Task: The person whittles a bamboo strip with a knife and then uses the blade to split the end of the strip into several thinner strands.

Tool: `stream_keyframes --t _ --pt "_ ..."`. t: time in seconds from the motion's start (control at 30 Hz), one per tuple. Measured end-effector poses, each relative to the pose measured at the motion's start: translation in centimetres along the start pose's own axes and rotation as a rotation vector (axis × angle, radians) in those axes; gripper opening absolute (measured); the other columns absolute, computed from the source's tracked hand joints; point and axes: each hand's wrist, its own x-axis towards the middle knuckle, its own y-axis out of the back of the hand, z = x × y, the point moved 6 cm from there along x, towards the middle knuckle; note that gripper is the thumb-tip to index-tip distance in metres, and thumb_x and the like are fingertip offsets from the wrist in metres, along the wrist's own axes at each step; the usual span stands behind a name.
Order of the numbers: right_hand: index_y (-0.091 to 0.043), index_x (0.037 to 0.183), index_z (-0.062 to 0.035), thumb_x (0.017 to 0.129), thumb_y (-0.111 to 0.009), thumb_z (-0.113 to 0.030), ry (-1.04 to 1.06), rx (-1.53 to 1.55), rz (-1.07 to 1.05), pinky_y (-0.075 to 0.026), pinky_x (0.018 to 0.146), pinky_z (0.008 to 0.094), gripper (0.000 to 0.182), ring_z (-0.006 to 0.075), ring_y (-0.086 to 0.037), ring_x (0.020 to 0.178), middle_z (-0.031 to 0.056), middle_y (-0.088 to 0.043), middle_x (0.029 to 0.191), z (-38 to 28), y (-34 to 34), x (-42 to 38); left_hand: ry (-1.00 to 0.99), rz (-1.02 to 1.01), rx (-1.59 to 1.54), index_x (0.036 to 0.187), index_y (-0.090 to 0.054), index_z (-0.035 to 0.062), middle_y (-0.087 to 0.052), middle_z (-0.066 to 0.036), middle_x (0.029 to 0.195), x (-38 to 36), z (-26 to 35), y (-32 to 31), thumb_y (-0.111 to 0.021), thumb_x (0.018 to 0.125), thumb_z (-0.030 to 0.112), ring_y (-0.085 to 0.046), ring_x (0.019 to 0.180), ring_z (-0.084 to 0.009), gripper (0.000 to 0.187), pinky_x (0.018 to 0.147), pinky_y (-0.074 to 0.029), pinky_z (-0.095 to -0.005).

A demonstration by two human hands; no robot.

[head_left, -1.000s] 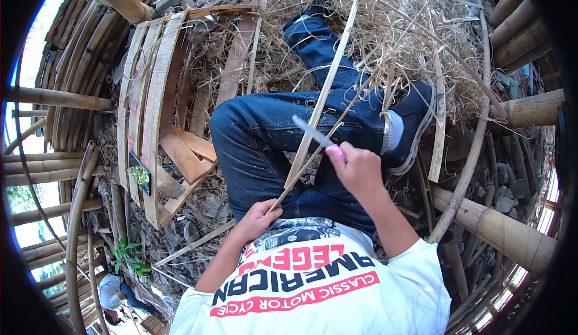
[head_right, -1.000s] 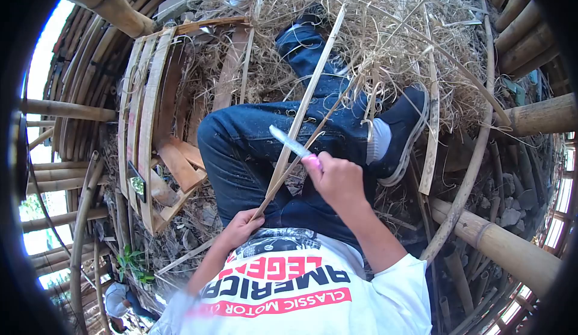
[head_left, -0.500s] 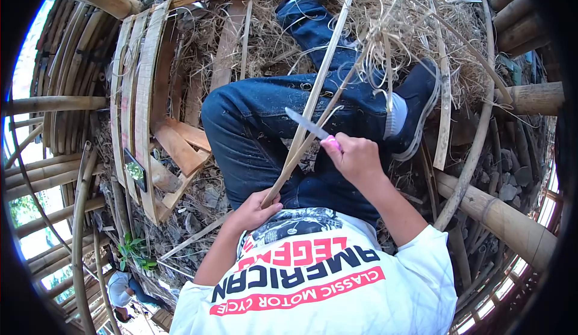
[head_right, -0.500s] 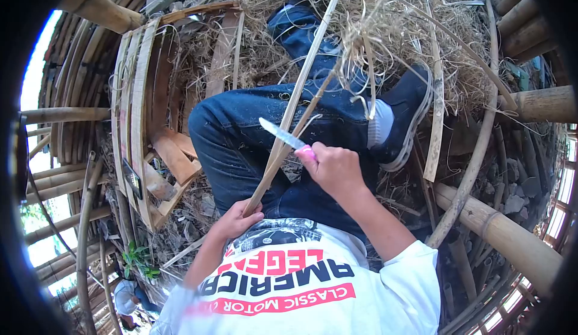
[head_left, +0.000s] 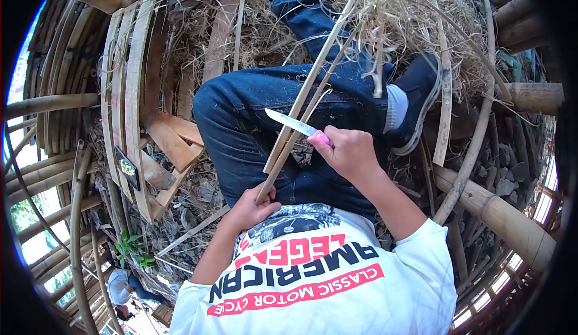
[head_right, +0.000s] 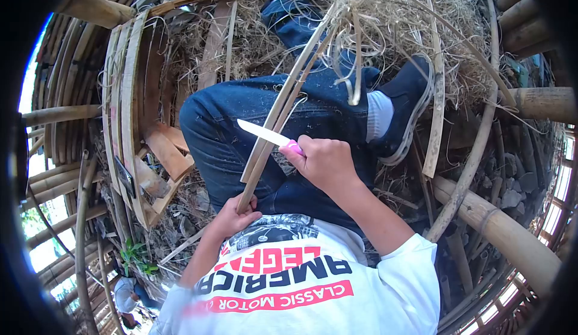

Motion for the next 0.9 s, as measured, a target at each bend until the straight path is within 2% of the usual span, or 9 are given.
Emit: stream_keyframes --t 0.17,0.27,0.43,0.57,0.67,0.77,0.8,0.83,0.9 --pt "-0.056 0.065 -0.0081 0.088 -0.060 -0.046 0.019 0.154 0.023 -0.044 0.043 0.0399 0.045 0.0323 -0.059 0.049 0.0131 -0.055 0.052 -2.0 0.6 0.9 -0.034 0.021 0.000 0.096 -0.053 0.0022 -0.046 0.001 0.059 -1.2 0.5 0.3 -0.071 0.082 0.007 -0.038 0.054 -0.0057 0.024 0.051 -0.035 -0.0248" --pt "-0.057 0.067 -0.0078 0.089 -0.060 -0.046 0.017 0.202 0.011 -0.043 0.044 0.0395 0.044 0.0333 -0.059 0.050 0.0137 -0.055 0.054 -3.3 1.9 1.4 -0.007 -0.013 -0.057 0.099 -0.053 0.0023 -0.045 0.006 0.064 -2.8 2.7 0.0 -0.068 0.083 0.001 -0.039 0.056 -0.0020 0.022 0.051 -0.030 -0.0213" --pt "-0.058 0.068 -0.0073 0.089 -0.061 -0.045 0.005 0.290 0.008 -0.043 0.046 0.0392 0.043 0.0342 -0.059 0.052 0.0137 -0.056 0.055 -4.6 3.1 3.1 -0.037 0.007 -0.158 0.100 -0.053 0.0028 -0.043 0.005 0.061 -3.7 5.1 0.9 -0.069 0.083 0.006 -0.035 0.055 -0.0038 0.023 0.051 -0.030 -0.0234" --pt "-0.058 0.072 -0.0053 0.081 -0.069 -0.047 -0.018 0.391 0.009 -0.045 0.048 0.0388 0.044 0.0337 -0.060 0.054 0.0136 -0.057 0.057 -4.9 2.4 3.1 -0.135 0.006 -0.237 0.101 -0.054 0.0029 -0.042 0.006 0.064 -3.7 5.0 1.2 -0.071 0.083 0.008 -0.036 0.057 -0.0026 0.025 0.052 -0.028 -0.0214" --pt "-0.058 0.084 -0.0046 0.074 -0.078 -0.038 -0.216 0.477 -0.003 -0.049 0.051 0.0382 0.040 0.0299 -0.063 0.055 0.0120 -0.059 0.059 -3.7 -0.7 2.6 -0.090 0.045 -0.220 0.102 -0.053 0.0025 -0.041 0.007 0.061 -4.1 4.5 1.4 -0.071 0.082 0.008 -0.034 0.053 -0.0014 0.027 0.050 -0.027 -0.0204" --pt "-0.058 0.079 -0.0025 0.083 -0.071 -0.029 -0.195 0.572 0.054 -0.049 0.053 0.0381 0.029 0.0296 -0.065 0.058 0.0145 -0.060 0.061 -3.5 -2.5 2.1 -0.077 0.124 -0.263 0.100 -0.053 0.0022 -0.044 0.007 0.061 -4.8 4.0 2.3 -0.070 0.082 0.005 -0.037 0.052 -0.0012 0.026 0.048 -0.028 -0.0202" --pt "-0.059 0.079 -0.0012 0.087 -0.066 -0.022 -0.260 0.629 0.034 -0.048 0.053 0.0359 0.024 0.0285 -0.062 0.055 0.0148 -0.058 0.060 -3.8 -2.4 2.1 -0.084 0.126 -0.253 0.100 -0.053 0.0022 -0.044 0.007 0.061 -5.0 3.8 2.5 -0.070 0.082 0.005 -0.037 0.052 -0.0012 0.026 0.048 -0.028 -0.0202" --pt "-0.059 0.079 -0.0012 0.087 -0.066 -0.022 -0.253 0.635 0.042 -0.048 0.053 0.0359 0.024 0.0285 -0.062 0.055 0.0148 -0.058 0.060 -3.6 -3.1 2.0 -0.107 0.168 -0.266 0.100 -0.053 0.0019 -0.045 0.007 0.061 -5.4 3.8 3.0 -0.070 0.081 0.004 -0.037 0.052 -0.0008 0.026 0.048 -0.028 -0.0196" --pt "-0.057 0.086 0.0008 0.091 -0.062 -0.016 -0.311 0.884 -0.034 -0.048 0.052 0.0255 0.018 0.0104 -0.059 0.059 0.0062 -0.062 0.069 -3.3 -5.5 2.2 -0.137 0.218 -0.268 0.100 -0.052 0.0016 -0.045 0.007 0.061 -6.1 4.0 3.9 -0.070 0.081 0.003 -0.038 0.052 -0.0004 0.027 0.048 -0.028 -0.0191"
